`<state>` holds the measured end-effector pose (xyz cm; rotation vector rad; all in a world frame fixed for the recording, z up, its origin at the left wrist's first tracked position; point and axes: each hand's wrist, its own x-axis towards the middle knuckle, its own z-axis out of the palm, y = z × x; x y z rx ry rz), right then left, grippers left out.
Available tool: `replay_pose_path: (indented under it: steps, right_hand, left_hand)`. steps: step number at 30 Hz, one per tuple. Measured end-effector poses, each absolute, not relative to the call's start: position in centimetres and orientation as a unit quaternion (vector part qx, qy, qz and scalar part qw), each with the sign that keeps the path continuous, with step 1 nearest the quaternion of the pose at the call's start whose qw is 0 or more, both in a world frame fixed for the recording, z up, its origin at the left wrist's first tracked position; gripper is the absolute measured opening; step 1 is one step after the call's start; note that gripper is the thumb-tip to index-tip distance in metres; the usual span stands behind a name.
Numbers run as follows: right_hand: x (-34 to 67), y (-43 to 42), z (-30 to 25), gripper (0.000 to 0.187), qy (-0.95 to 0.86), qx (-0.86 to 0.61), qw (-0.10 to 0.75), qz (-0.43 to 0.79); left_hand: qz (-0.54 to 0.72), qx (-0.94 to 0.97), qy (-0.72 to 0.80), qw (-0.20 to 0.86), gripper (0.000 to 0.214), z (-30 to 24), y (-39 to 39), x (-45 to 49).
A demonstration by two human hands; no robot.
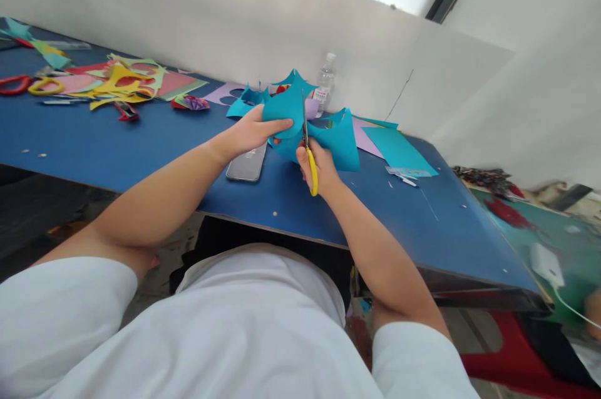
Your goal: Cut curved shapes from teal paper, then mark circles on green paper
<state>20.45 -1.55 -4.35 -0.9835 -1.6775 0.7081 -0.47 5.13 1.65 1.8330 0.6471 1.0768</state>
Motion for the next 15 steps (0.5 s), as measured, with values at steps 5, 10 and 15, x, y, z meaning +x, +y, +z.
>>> replay_pose_path:
  steps: [5, 10, 15]
  right_hand:
    - [20.38, -1.68, -4.27, 0.086, -0.701, -0.408, 0.509, 0.288]
    - [20.27, -1.86, -4.17, 0.087, -0.69, -0.413, 0.511, 0.303]
    - [20.24, -1.94, -4.08, 0.087, -0.689, -0.413, 0.512, 0.304]
  left_hand:
    - [0.43, 0.741, 0.259, 0.446, 0.043, 1.69, 5.03, -0.46]
    - [0.439, 0.738, 0.255, 0.445, 0.043, 1.63, 5.19, -0.51]
    - [0.433, 0.742, 0.248, 0.448, 0.042, 1.83, 5.26, -0.65]
